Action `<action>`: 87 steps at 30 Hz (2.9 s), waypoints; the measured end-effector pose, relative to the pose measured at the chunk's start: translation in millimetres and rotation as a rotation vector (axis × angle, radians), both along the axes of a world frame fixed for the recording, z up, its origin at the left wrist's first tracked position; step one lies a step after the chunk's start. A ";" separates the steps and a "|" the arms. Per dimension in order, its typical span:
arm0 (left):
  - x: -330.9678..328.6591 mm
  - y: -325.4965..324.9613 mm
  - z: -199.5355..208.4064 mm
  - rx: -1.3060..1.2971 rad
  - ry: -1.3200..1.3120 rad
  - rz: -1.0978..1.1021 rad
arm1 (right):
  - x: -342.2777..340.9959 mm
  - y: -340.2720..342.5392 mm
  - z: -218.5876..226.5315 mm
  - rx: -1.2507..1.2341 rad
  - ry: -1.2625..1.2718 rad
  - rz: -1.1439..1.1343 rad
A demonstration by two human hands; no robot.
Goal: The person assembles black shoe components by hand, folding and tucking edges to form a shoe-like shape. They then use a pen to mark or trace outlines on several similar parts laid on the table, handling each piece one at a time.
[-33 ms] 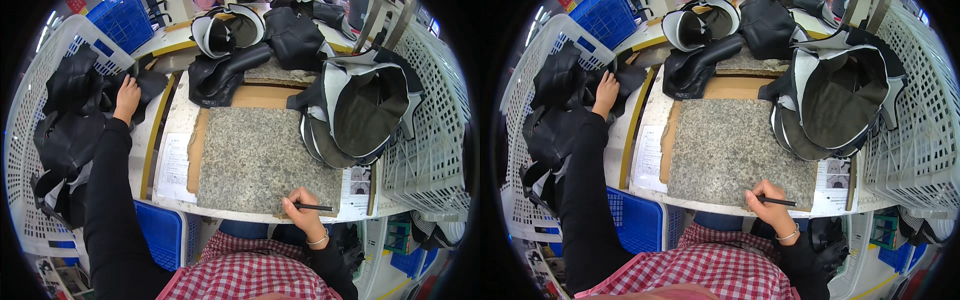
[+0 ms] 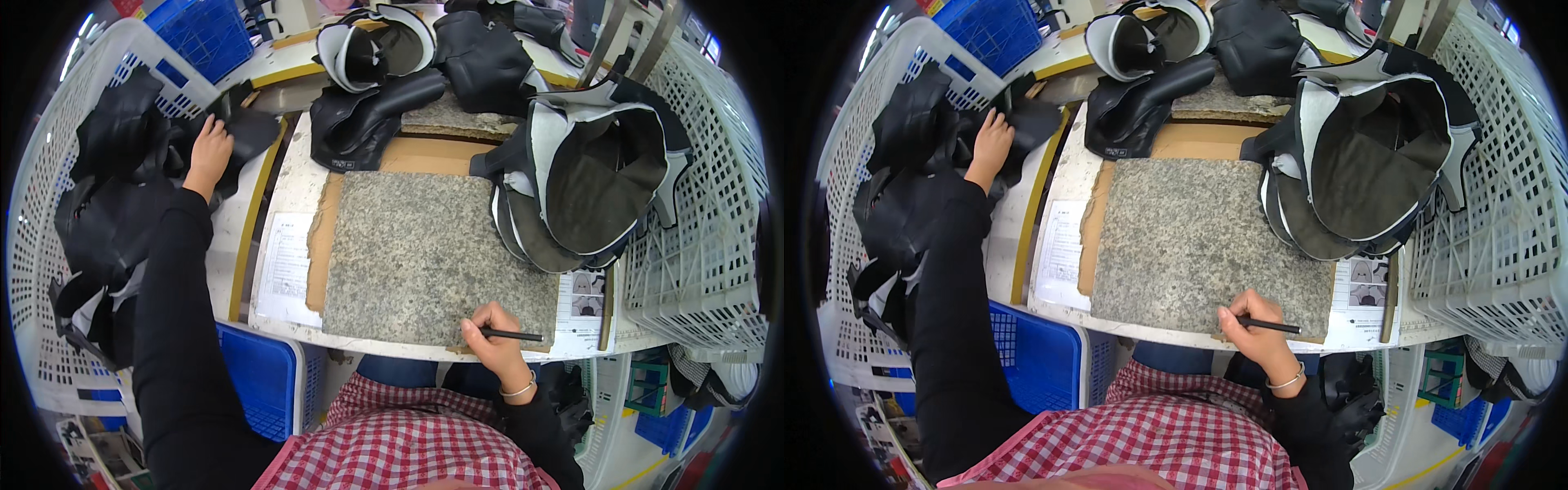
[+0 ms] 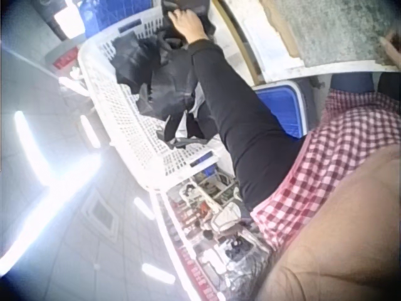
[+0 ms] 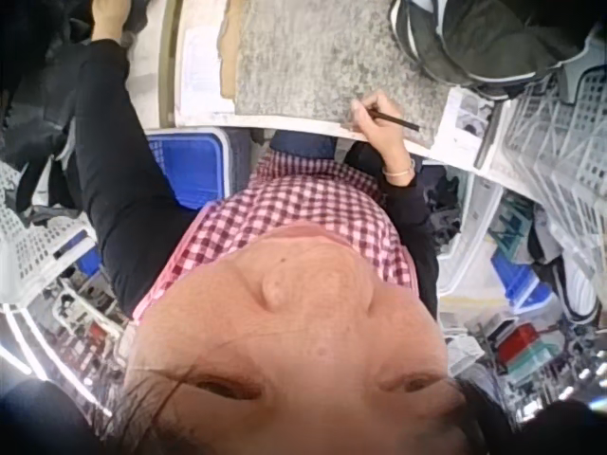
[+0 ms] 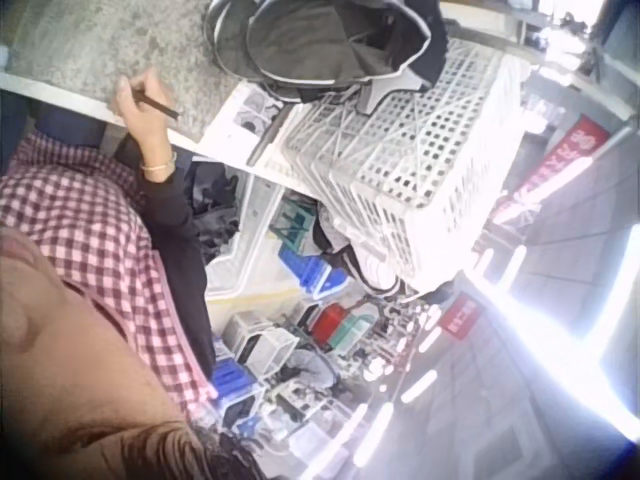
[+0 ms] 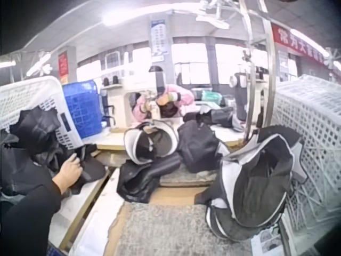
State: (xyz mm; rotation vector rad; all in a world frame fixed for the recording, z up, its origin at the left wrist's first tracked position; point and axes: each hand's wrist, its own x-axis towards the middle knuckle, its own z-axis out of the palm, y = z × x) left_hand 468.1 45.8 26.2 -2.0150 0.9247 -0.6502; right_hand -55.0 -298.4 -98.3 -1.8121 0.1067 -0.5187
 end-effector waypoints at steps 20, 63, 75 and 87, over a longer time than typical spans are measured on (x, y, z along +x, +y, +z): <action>-297.0 -207.7 169.3 -0.387 1.367 -0.635 | -19.2 6.9 60.0 0.165 -0.061 0.037; -367.3 -199.9 -139.3 -1.135 0.927 -0.440 | -13.5 3.7 -6.1 -0.094 0.059 -0.143; -407.5 -197.8 -38.2 -1.158 0.355 -0.654 | -23.4 -17.3 -10.4 0.308 -0.095 -0.107; -296.9 -218.2 69.8 -1.489 0.325 -0.355 | -31.8 -21.8 -25.4 0.090 -0.194 -0.087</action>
